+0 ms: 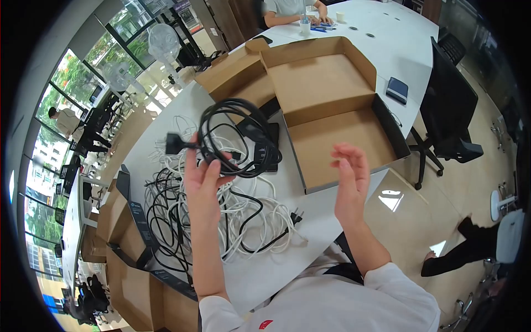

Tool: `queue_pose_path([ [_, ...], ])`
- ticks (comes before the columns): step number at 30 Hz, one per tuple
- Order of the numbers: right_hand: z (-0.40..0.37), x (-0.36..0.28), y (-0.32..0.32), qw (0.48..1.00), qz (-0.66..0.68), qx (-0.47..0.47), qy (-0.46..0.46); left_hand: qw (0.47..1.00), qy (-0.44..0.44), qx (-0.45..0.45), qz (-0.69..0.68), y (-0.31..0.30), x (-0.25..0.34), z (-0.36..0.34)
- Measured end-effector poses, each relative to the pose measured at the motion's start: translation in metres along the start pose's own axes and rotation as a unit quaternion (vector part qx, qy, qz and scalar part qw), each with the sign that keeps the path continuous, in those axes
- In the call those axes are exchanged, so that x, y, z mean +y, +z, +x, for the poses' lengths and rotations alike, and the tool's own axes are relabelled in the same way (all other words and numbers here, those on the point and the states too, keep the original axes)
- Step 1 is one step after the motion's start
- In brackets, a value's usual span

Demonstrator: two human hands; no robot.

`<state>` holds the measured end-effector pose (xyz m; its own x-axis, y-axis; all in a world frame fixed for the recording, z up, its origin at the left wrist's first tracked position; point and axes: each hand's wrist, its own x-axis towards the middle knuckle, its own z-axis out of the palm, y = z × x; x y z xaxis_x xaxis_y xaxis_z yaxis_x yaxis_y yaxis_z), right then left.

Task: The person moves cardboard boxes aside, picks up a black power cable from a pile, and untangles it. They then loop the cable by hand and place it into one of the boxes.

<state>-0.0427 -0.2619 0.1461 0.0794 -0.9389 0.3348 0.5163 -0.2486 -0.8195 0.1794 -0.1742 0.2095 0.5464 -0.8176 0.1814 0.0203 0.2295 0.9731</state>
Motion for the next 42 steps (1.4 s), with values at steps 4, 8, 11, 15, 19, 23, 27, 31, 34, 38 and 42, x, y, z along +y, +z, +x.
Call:
queue_pose_path([
  [4, -0.009, -0.012, -0.041, 0.999, -0.032, 0.039, 0.015, 0.997, 0.013, -0.060, 0.046, 0.033, -0.009, 0.004],
  [8, -0.018, -0.023, -0.058, 0.998, -0.049, 0.016, -0.022, 0.994, -0.013, -0.103, 0.023, 0.061, -0.024, 0.012],
  [11, -0.024, -0.025, -0.067, 0.997, -0.076, -0.010, -0.028, 0.980, -0.115, -0.146, -0.066, 0.086, -0.019, 0.011],
  [15, -0.031, -0.031, -0.078, 0.998, -0.063, 0.006, -0.019, 0.953, -0.183, -0.231, -0.075, 0.114, -0.022, 0.024],
  [19, -0.033, -0.033, -0.096, 0.997, -0.066, 0.034, -0.015, 0.949, -0.176, -0.262, -0.024, 0.154, -0.032, 0.037],
  [23, -0.034, -0.036, -0.107, 0.997, -0.068, 0.044, -0.006, 0.952, -0.079, -0.274, 0.114, 0.210, -0.063, 0.049],
  [27, -0.034, -0.042, -0.116, 0.995, -0.086, 0.045, -0.021, 0.949, -0.002, -0.286, 0.133, 0.246, -0.087, 0.070],
  [31, -0.034, -0.048, -0.129, 0.992, -0.106, 0.074, -0.013, 0.954, -0.104, -0.278, -0.034, 0.257, -0.057, 0.063],
  [34, -0.039, -0.043, -0.133, 0.994, -0.097, 0.048, 0.001, 0.941, -0.142, -0.259, -0.166, 0.250, -0.055, 0.064],
  [38, -0.041, -0.036, -0.121, 0.984, -0.102, -0.064, 0.133, 0.894, -0.196, -0.242, -0.322, 0.235, -0.059, 0.063],
  [42, -0.036, -0.025, -0.099, 0.990, -0.012, -0.009, 0.141, 0.846, -0.247, -0.207, -0.426, 0.219, -0.055, 0.057],
])
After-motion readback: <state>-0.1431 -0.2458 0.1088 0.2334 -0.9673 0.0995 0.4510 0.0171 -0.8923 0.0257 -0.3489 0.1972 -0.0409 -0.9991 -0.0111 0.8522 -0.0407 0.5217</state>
